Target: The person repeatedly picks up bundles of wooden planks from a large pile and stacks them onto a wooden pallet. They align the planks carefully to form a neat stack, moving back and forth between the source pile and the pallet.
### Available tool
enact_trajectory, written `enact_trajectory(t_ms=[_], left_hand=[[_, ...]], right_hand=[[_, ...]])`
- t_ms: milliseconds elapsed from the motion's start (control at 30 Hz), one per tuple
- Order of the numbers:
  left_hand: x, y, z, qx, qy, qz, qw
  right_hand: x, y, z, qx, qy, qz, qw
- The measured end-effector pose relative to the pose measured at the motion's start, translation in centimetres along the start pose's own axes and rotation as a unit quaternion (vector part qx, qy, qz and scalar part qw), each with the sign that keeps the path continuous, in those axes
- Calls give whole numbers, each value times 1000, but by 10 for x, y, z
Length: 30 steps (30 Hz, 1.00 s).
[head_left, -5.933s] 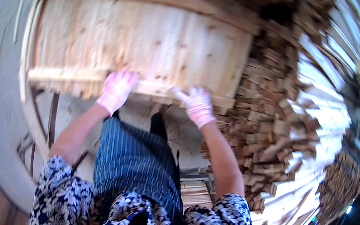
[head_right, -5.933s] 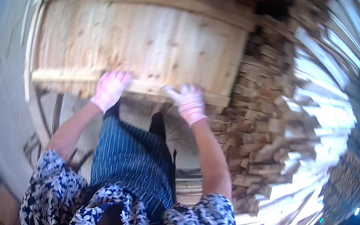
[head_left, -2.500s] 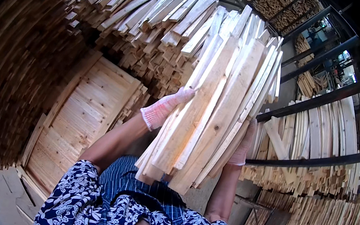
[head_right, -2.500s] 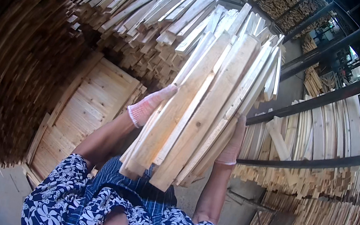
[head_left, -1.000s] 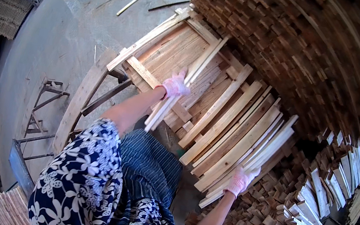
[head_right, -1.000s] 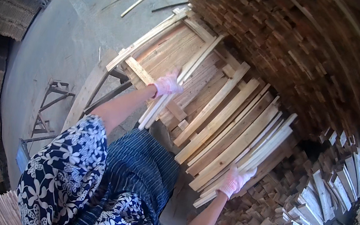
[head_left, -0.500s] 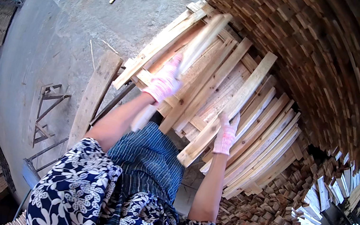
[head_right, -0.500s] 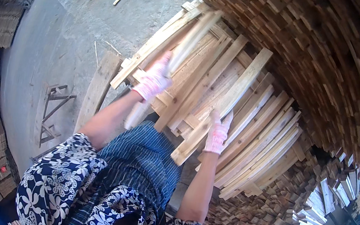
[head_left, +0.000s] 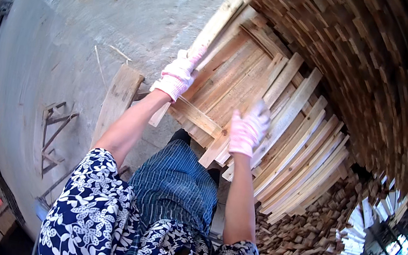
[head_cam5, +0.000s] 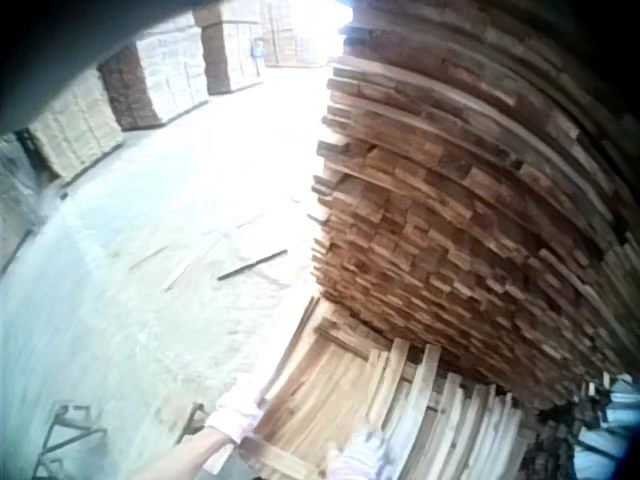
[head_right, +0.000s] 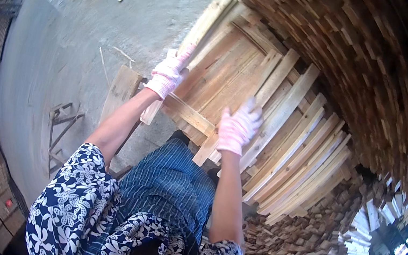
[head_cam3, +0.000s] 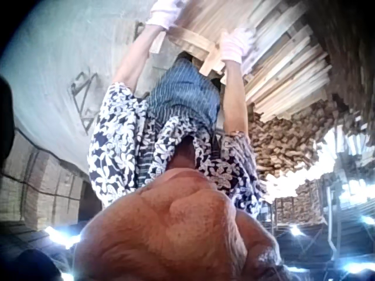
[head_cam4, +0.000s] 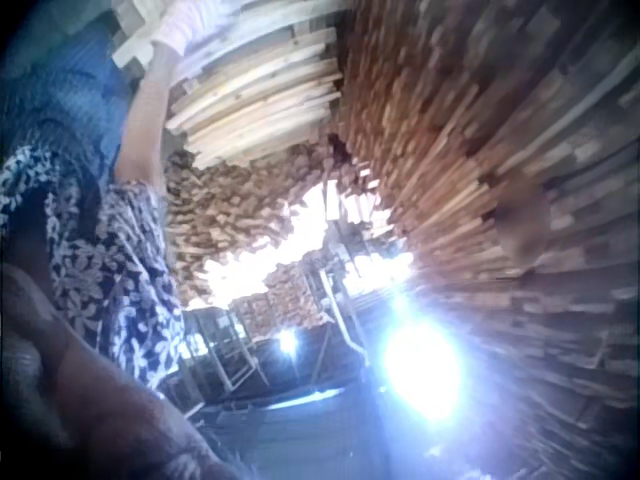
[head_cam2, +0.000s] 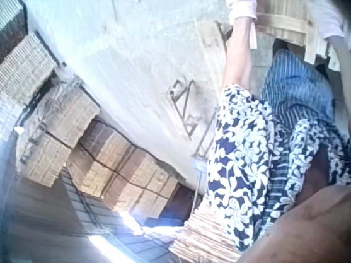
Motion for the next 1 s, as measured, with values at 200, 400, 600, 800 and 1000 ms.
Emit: enact_trajectory(t_ms=[200, 400, 600, 800, 1000], left_hand=[[20, -29, 12, 58, -16, -10, 998], [35, -37, 53, 192, 49, -45, 979], [28, -26, 20, 134, -4, -52, 990], [29, -28, 27, 113, 54, -9, 992], [22, -29, 28, 51, 65, 37, 996]], right_hand=[[16, -31, 18, 117, 17, 130, 984], [18, -29, 3, 98, -108, 120, 982], [72, -22, -35, 50, -109, -92, 988], [54, -53, -6, 150, -84, 78, 982], [44, -51, 65, 129, -147, 107, 975]])
Point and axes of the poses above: each hand's wrist, its own y-axis away from the middle knuckle, its own x-axis out of the palm, z = x × y, the point moved 2 cm from there along -y, towards the middle knuckle, and after that the axes turned 13 degrees about y, right-handed, at the moved point
